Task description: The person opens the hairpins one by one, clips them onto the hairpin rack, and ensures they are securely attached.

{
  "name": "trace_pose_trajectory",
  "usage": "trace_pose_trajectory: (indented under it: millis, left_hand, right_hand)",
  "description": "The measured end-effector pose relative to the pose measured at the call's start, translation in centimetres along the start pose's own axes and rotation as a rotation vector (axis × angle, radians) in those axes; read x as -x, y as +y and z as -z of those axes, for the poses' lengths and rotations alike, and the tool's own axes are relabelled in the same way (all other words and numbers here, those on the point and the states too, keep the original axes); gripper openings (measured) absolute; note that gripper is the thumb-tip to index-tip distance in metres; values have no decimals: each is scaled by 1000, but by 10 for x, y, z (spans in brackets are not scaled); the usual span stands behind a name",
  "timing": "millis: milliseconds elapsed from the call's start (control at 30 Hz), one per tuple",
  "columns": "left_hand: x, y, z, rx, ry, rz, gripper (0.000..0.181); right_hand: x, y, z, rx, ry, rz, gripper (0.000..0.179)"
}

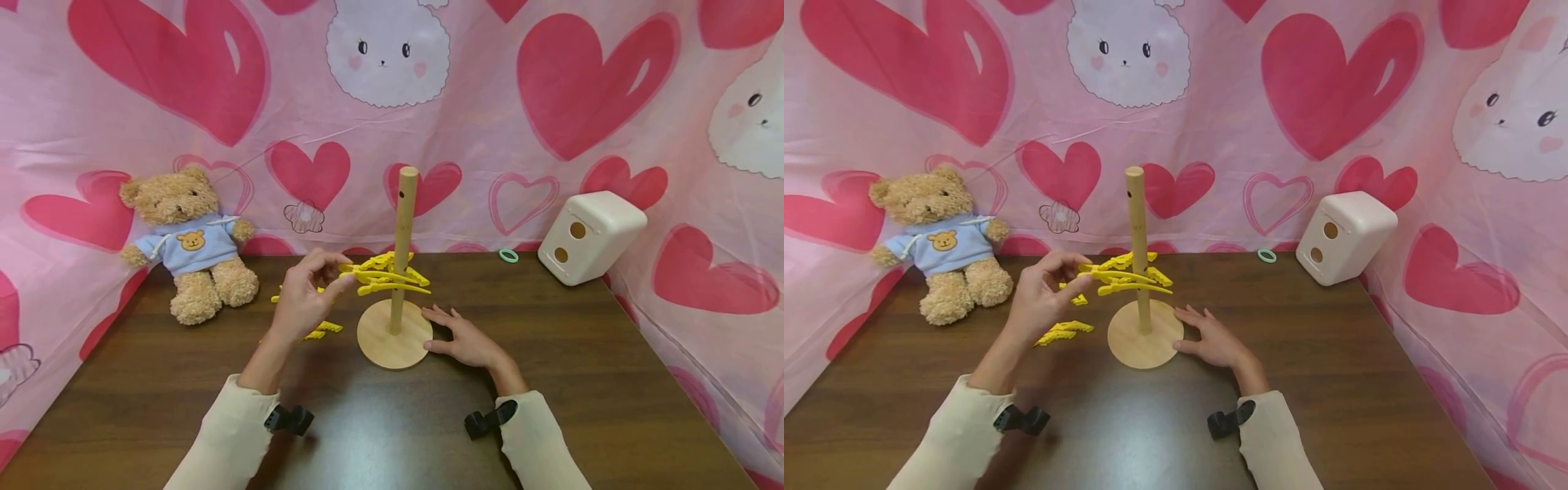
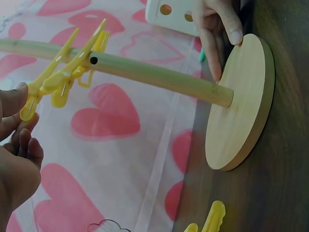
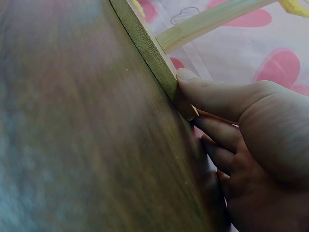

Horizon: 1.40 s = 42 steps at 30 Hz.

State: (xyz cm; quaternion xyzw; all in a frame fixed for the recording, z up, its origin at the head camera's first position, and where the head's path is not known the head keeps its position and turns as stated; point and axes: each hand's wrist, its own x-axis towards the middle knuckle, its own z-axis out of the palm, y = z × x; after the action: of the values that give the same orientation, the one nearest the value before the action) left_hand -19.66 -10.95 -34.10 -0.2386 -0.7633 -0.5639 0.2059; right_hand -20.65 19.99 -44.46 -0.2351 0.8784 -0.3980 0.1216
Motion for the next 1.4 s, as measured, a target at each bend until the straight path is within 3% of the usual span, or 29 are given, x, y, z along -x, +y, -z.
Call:
trace_pose_trajectory:
  millis: [300, 667, 933, 1400]
  left_hand:
    - [0, -2, -14, 23, -5, 4, 18]
    - [-2, 3, -20, 24, -11, 26, 17]
    - [1, 3, -21, 27, -54, 74, 19]
    - [5, -4, -18, 130, -96, 125, 31]
  right_hand:
    - [1, 0, 0, -8, -4, -9, 69]
    - [-1, -2, 1, 2, 3, 4, 69]
    - [-2, 0, 0, 5, 1, 30, 69]
    - [-2, -1, 0, -6, 0, 24, 69]
